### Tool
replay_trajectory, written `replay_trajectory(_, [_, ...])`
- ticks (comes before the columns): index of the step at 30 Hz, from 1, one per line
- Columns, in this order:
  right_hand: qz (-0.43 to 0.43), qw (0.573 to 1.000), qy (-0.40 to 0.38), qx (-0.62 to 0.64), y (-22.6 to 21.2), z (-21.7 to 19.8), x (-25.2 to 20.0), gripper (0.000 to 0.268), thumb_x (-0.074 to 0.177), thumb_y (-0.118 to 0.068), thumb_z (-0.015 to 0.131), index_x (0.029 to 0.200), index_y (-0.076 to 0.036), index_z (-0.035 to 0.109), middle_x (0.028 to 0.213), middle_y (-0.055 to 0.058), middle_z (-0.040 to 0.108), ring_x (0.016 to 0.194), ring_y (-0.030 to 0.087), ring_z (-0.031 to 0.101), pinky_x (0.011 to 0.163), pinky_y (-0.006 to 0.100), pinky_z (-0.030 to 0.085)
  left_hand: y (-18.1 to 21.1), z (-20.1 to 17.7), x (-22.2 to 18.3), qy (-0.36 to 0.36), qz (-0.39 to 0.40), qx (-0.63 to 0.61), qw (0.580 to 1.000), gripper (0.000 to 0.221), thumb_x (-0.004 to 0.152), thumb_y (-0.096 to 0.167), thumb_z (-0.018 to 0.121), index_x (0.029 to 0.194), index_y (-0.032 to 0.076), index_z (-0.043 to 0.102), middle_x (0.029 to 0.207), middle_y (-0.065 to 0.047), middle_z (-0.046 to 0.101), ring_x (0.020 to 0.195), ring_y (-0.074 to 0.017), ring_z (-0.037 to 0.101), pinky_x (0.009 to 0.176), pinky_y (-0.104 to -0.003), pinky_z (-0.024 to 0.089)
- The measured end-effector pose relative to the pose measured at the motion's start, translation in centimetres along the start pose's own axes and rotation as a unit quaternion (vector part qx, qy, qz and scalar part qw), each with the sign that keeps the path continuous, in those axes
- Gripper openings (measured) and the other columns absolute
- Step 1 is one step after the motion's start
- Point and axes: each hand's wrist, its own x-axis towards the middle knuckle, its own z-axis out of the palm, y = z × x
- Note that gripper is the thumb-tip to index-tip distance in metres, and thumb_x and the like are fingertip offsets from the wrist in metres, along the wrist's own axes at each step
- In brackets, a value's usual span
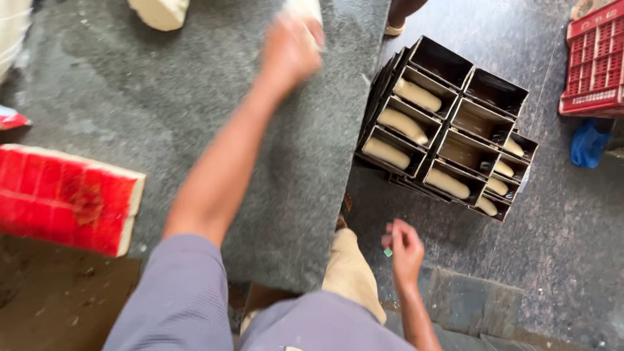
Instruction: The person shapes portions of dough by hand on a counter and places them into individual metal baking molds on a rack.
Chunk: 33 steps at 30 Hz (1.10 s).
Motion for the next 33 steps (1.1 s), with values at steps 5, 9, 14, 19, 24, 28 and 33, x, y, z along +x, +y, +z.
replay_trajectory(5, [0.053, 0.907, -0.159, 0.386, -14.8, 7.8, -1.1, 0.062, 0.103, -0.051, 0.037, 0.135, -0.002, 0.058, 0.129, 0.010, 0.070, 0.117, 0.021, 0.068, 0.104, 0.036, 0.054, 13.5, -7.0, -23.2, -0.227, 0.007, -0.352, 0.908, 0.028, 0.066, 0.025, 0.079, 0.081, 0.007, 0.063, 0.084, -0.020, 0.068, 0.080, -0.0413, 0.069, 0.071, -0.049, 0.055])
replay_trajectory(9, [0.094, 0.897, -0.231, 0.366, -16.9, 10.7, -4.6, 0.068, 0.108, -0.056, 0.037, 0.129, 0.003, 0.061, 0.117, 0.015, 0.071, 0.105, 0.026, 0.070, 0.094, 0.039, 0.056, 14.5, -12.7, -28.3, -0.226, -0.137, -0.330, 0.906, 0.035, 0.085, 0.029, 0.073, 0.108, 0.009, 0.058, 0.090, -0.018, 0.068, 0.089, -0.0426, 0.069, 0.079, -0.052, 0.053])
replay_trajectory(14, [0.117, 0.931, -0.226, 0.262, -18.1, 14.1, -9.2, 0.046, 0.107, -0.043, 0.042, 0.122, -0.003, 0.060, 0.112, 0.011, 0.072, 0.099, 0.025, 0.071, 0.089, 0.042, 0.058, 6.4, -15.8, -28.0, -0.189, -0.101, -0.219, 0.952, 0.043, 0.093, 0.038, 0.066, 0.126, 0.011, 0.059, 0.112, -0.023, 0.066, 0.103, -0.0446, 0.064, 0.086, -0.051, 0.050])
replay_trajectory(19, [-0.037, 0.943, -0.287, 0.167, -20.6, 16.8, -11.4, 0.041, 0.111, -0.042, 0.045, 0.126, -0.007, 0.058, 0.116, 0.008, 0.064, 0.107, 0.019, 0.062, 0.097, 0.039, 0.052, 5.0, -15.7, -28.2, -0.193, -0.267, -0.382, 0.864, 0.042, 0.102, 0.044, 0.051, 0.124, 0.011, 0.060, 0.112, -0.017, 0.072, 0.108, -0.0293, 0.070, 0.091, -0.041, 0.053])
replay_trajectory(24, [-0.119, 0.948, -0.295, 0.013, -21.4, 18.3, -12.8, 0.046, 0.105, -0.050, 0.039, 0.135, -0.017, 0.051, 0.125, 0.003, 0.059, 0.116, 0.014, 0.055, 0.102, 0.035, 0.046, 6.7, -18.9, -27.8, -0.017, -0.357, -0.457, 0.815, 0.041, 0.101, 0.043, 0.054, 0.113, 0.005, 0.060, 0.104, -0.018, 0.073, 0.093, -0.0235, 0.072, 0.079, -0.037, 0.059])
replay_trajectory(28, [-0.056, 0.961, -0.257, 0.089, -19.0, 18.8, -12.5, 0.057, 0.110, -0.054, 0.038, 0.135, -0.005, 0.053, 0.118, 0.005, 0.062, 0.107, 0.016, 0.057, 0.092, 0.036, 0.046, 8.5, -21.1, -28.2, -0.043, -0.285, -0.329, 0.899, 0.040, 0.099, 0.046, 0.057, 0.112, 0.008, 0.059, 0.098, -0.013, 0.075, 0.088, -0.0213, 0.074, 0.073, -0.035, 0.059])
replay_trajectory(33, [0.012, 0.955, -0.229, 0.186, -19.0, 16.6, -11.3, 0.066, 0.110, -0.053, 0.036, 0.130, 0.005, 0.060, 0.112, 0.015, 0.072, 0.100, 0.028, 0.071, 0.088, 0.043, 0.059, 7.6, -18.5, -27.1, -0.167, -0.199, -0.574, 0.777, 0.048, 0.102, 0.048, 0.067, 0.112, 0.001, 0.063, 0.101, -0.022, 0.072, 0.085, -0.0228, 0.073, 0.072, -0.037, 0.058])
